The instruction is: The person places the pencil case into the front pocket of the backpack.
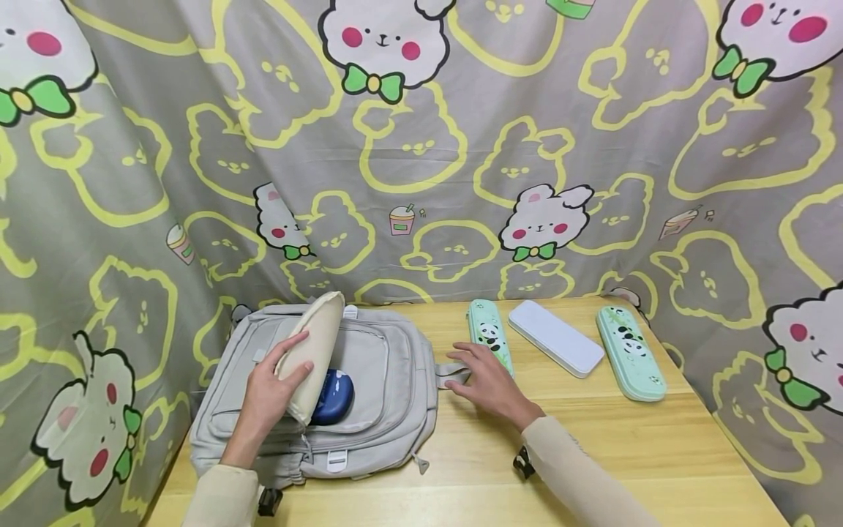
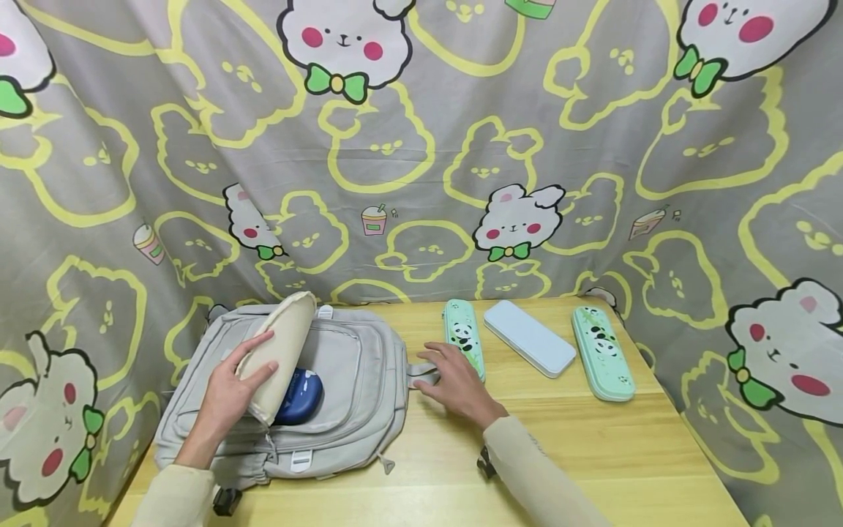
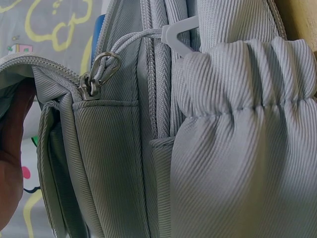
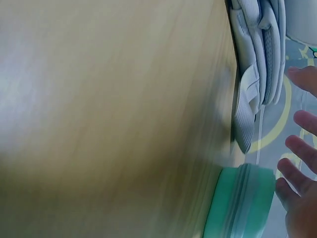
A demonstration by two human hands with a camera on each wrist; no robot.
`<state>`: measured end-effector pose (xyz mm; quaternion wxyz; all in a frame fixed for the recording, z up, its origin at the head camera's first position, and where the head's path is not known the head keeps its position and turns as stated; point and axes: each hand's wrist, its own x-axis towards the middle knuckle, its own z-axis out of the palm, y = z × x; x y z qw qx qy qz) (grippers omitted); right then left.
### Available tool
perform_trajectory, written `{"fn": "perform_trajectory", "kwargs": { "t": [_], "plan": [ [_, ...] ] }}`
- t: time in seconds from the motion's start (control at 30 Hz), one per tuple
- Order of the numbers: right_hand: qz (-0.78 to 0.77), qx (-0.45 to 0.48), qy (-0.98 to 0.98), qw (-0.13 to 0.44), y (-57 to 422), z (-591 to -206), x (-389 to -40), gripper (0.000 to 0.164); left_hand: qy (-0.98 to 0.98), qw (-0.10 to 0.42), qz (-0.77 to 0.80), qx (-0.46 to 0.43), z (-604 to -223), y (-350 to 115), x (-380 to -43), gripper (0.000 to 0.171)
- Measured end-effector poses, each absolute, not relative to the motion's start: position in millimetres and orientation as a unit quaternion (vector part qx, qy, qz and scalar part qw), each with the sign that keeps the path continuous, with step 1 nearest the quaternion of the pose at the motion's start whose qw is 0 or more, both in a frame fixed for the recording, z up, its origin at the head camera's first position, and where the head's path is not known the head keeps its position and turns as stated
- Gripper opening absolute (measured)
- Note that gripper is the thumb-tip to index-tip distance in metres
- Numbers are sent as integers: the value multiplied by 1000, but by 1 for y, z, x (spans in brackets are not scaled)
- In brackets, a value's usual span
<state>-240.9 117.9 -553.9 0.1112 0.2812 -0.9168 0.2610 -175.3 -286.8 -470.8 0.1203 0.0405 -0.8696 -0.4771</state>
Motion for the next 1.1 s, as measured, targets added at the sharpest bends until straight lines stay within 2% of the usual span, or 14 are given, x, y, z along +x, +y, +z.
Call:
{"fn": "perform_trajectory", "kwargs": {
  "t": [0.2, 0.53, 0.87, 1.1],
  "plan": [
    [274, 258, -921, 96, 127, -558, -242, 57, -869, 119, -478, 43, -471, -287, -175, 53],
    [277, 233, -922, 135, 138, -564, -245, 58, -871, 116, -476, 42, -470, -287, -175, 52],
    [281, 185, -934, 123, 147, -572, -246, 67, -872, 111, -475, 42, -469, -287, -175, 53],
    [288, 177, -932, 135, 149, -574, -246, 67, -868, 109, -483, 40, -469, -288, -175, 53]
  ]
}}
